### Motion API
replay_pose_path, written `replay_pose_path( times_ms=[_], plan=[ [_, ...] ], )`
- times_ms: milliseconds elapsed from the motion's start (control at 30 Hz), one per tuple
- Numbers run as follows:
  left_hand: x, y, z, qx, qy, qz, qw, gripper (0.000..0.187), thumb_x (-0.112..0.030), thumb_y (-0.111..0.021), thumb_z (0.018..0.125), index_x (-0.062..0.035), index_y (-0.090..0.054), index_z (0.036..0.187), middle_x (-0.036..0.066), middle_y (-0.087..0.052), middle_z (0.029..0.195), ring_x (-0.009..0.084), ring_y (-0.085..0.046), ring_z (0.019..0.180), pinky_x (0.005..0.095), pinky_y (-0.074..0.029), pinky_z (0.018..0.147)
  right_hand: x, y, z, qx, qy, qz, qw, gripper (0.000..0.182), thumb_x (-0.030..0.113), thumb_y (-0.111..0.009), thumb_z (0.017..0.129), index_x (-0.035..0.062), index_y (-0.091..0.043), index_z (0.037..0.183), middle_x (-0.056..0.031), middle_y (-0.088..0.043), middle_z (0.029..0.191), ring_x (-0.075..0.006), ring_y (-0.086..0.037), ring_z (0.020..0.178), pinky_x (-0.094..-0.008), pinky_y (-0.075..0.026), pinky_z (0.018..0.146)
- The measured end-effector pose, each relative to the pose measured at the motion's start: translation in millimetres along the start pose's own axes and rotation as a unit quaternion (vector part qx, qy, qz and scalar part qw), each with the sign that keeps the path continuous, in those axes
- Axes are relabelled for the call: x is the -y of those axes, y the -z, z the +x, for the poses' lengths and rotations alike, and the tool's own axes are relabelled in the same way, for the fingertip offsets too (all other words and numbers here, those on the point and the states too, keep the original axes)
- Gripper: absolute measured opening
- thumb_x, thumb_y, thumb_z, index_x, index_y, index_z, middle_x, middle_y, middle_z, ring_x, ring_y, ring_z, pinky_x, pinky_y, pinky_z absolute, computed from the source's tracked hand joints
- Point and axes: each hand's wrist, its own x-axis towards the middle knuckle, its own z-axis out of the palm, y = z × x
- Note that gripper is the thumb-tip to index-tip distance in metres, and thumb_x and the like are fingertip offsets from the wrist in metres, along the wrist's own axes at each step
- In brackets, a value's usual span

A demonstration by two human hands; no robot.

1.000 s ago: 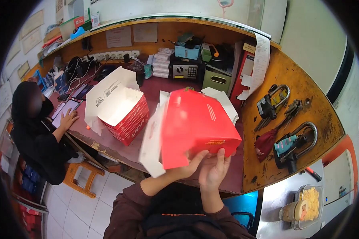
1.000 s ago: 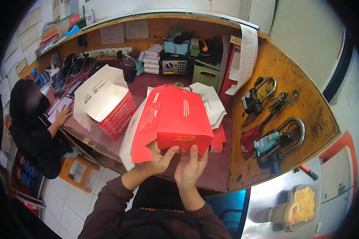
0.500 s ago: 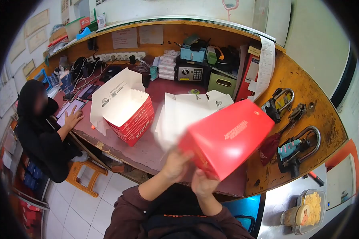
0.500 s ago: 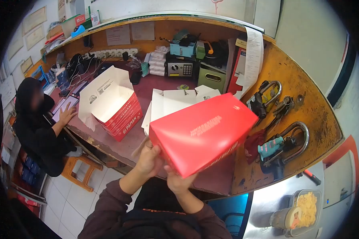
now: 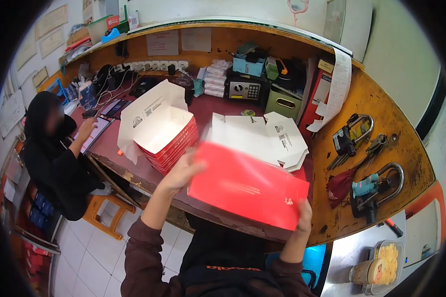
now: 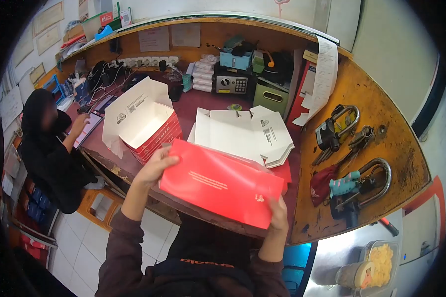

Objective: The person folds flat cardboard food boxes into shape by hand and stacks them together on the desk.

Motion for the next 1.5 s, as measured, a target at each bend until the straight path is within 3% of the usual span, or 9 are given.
replay_pose_path(
  times_ms=[133,300,367,467,667,900,1133,1333,1500],
  plan=[
    [-11.9,-24.8,1.7,0.074,-0.123,-0.334,0.932,0.058,-0.037,-0.053,0.084,0.0044,-0.039,0.122,0.016,-0.047,0.121,0.0224,-0.047,0.111,0.0346,-0.039,0.092,-19.4,-32.4,18.2,-0.126,0.038,-0.147,0.980,0.036,0.022,-0.042,0.091,-0.0022,-0.041,0.117,-0.0127,-0.054,0.109,-0.0189,-0.057,0.093,-0.0308,-0.047,0.078],
    [32.8,-67.4,-19.3,0.205,-0.060,0.036,0.976,0.043,-0.029,-0.042,0.090,0.0008,-0.041,0.120,0.015,-0.055,0.107,0.0240,-0.055,0.095,0.0372,-0.043,0.085,-51.9,-35.9,17.6,-0.104,0.232,-0.203,0.946,0.032,0.020,-0.046,0.090,0.0000,-0.044,0.115,-0.0111,-0.054,0.105,-0.0194,-0.056,0.092,-0.0321,-0.047,0.078],
    [40.2,-90.0,-24.8,0.016,0.095,-0.590,0.801,0.051,-0.042,-0.032,0.091,-0.0008,-0.041,0.120,0.012,-0.059,0.092,0.0233,-0.059,0.089,0.0358,-0.048,0.069,-54.0,-66.3,24.1,-0.071,0.324,-0.228,0.916,0.032,0.016,-0.052,0.087,-0.0009,-0.044,0.113,-0.0114,-0.054,0.103,-0.0208,-0.056,0.091,-0.0335,-0.047,0.078],
    [33.8,-106.7,-4.6,0.305,-0.048,-0.624,0.718,0.047,-0.039,-0.042,0.089,-0.0043,-0.041,0.120,0.007,-0.058,0.087,0.0132,-0.055,0.075,0.0306,-0.044,0.058,-65.4,-86.7,31.2,-0.204,0.342,-0.182,0.899,0.031,0.014,-0.051,0.087,-0.0008,-0.043,0.113,-0.0117,-0.053,0.105,-0.0204,-0.055,0.093,-0.0330,-0.046,0.080],
    [16.3,-126.7,4.0,-0.178,-0.268,-0.033,0.946,0.045,-0.022,-0.066,0.077,0.0008,-0.047,0.111,0.006,-0.058,0.089,0.0114,-0.055,0.075,0.0232,-0.044,0.061,-73.3,-91.4,33.6,-0.159,0.306,-0.447,0.826,0.034,0.013,-0.047,0.088,-0.0007,-0.039,0.118,-0.0114,-0.051,0.110,-0.0205,-0.050,0.102,-0.0328,-0.041,0.088],
    [1.6,-70.6,-5.1,-0.052,-0.198,0.046,0.978,0.036,-0.009,-0.054,0.084,-0.0013,-0.043,0.118,0.013,-0.050,0.119,0.0179,-0.053,0.104,0.0339,-0.044,0.086,2.7,-38.1,27.0,0.018,-0.044,0.157,0.986,0.031,0.015,-0.046,0.088,0.0001,-0.043,0.116,-0.0078,-0.055,0.105,-0.0186,-0.054,0.097,-0.0331,-0.041,0.086],
    [20.7,-106.5,4.4,-0.091,-0.315,0.030,0.944,0.015,-0.001,-0.059,0.080,0.0024,-0.057,0.094,0.008,-0.063,0.083,0.0131,-0.061,0.071,0.0250,-0.049,0.063,-81.9,-80.2,43.7,-0.272,0.365,-0.146,0.878,0.032,0.008,-0.058,0.082,0.0028,-0.048,0.112,-0.0063,-0.057,0.098,-0.0151,-0.054,0.089,-0.0286,-0.043,0.081],
    [12.2,-98.9,7.3,-0.145,-0.229,-0.044,0.962,0.009,0.000,-0.055,0.082,0.0020,-0.057,0.090,0.007,-0.061,0.077,0.0115,-0.057,0.063,0.0228,-0.046,0.054,-68.1,-75.4,41.5,-0.125,0.082,0.050,0.987,0.034,0.022,-0.054,0.085,0.0102,-0.048,0.116,-0.0029,-0.057,0.103,-0.0145,-0.052,0.090,-0.0311,-0.042,0.082],
    [15.6,-102.1,10.5,-0.218,-0.285,0.036,0.933,0.010,-0.002,-0.056,0.082,0.0017,-0.057,0.091,0.006,-0.061,0.075,0.0107,-0.057,0.065,0.0219,-0.046,0.056,-75.4,-80.4,44.9,-0.150,0.252,-0.267,0.918,0.039,0.016,-0.054,0.084,0.0044,-0.044,0.120,-0.0065,-0.053,0.115,-0.0190,-0.048,0.108,-0.0360,-0.034,0.096]
  ],
)
